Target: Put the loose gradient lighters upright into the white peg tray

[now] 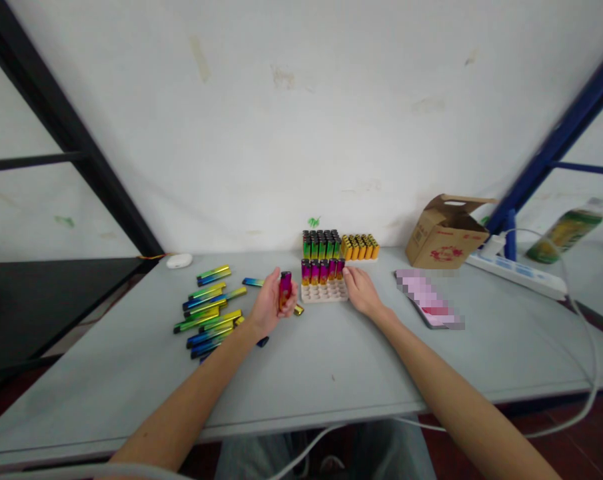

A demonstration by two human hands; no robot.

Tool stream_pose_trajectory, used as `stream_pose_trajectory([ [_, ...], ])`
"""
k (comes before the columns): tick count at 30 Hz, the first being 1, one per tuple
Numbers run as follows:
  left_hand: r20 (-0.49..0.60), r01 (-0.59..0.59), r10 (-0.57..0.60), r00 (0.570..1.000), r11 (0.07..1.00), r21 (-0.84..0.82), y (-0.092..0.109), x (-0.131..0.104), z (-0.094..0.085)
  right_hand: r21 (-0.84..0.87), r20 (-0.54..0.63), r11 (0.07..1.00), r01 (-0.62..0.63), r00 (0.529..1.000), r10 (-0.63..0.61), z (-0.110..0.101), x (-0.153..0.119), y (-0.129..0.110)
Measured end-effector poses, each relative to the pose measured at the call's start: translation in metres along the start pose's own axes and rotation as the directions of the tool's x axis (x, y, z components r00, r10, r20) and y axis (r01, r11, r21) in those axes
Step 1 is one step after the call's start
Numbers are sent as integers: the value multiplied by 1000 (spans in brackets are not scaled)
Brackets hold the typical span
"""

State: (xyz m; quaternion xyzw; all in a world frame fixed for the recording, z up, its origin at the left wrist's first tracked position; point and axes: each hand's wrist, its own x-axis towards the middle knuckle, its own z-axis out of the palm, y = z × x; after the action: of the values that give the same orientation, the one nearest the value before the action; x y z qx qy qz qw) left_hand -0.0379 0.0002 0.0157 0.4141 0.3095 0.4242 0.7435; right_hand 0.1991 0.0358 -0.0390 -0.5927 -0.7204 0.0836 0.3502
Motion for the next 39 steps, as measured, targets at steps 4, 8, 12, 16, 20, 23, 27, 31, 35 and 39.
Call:
stream_pose_trajectory([
  [4, -10, 30, -30, 999, 999, 11, -2, 1, 0, -10, -9, 1000, -6, 1000, 6, -1, 0, -2],
  [8, 0, 77, -77, 997, 997, -17, -2, 1, 1, -10, -4, 1000, -5, 1000, 5, -2, 0, -3],
  [12, 32, 120, -120, 992, 993, -2, -3, 1, -1, -13, -1, 1000, 3, 1000, -3, -2, 0, -2],
  [16, 36, 89, -90, 995, 996, 22, -3, 2, -3, -21, 0, 1000, -1, 1000, 1, -1, 0, -1],
  [20, 5, 64, -64, 998, 997, 48, -1, 0, 0, -15, 0, 1000, -9, 1000, 9, 0, -1, 0],
  [23, -22, 56, -54, 998, 995, 83, -3, 0, 4, -18, 0, 1000, -9, 1000, 9, -1, -1, -1],
  [27, -42, 47, -43, 998, 993, 106, -7, 0, 6, -6, -6, 1000, -7, 1000, 7, -2, -1, -3],
  [31, -34, 42, -39, 999, 994, 97, -6, 0, 4, -8, -2, 1000, -14, 1000, 14, -3, -2, -4],
  [35, -23, 33, -31, 999, 997, 69, -6, 0, 2, -19, 0, 1000, -12, 1000, 12, -2, -1, -3],
  [39, -6, 26, -25, 1000, 998, 55, -7, 0, 2, -25, 6, 1000, -11, 1000, 11, -2, -1, -3],
])
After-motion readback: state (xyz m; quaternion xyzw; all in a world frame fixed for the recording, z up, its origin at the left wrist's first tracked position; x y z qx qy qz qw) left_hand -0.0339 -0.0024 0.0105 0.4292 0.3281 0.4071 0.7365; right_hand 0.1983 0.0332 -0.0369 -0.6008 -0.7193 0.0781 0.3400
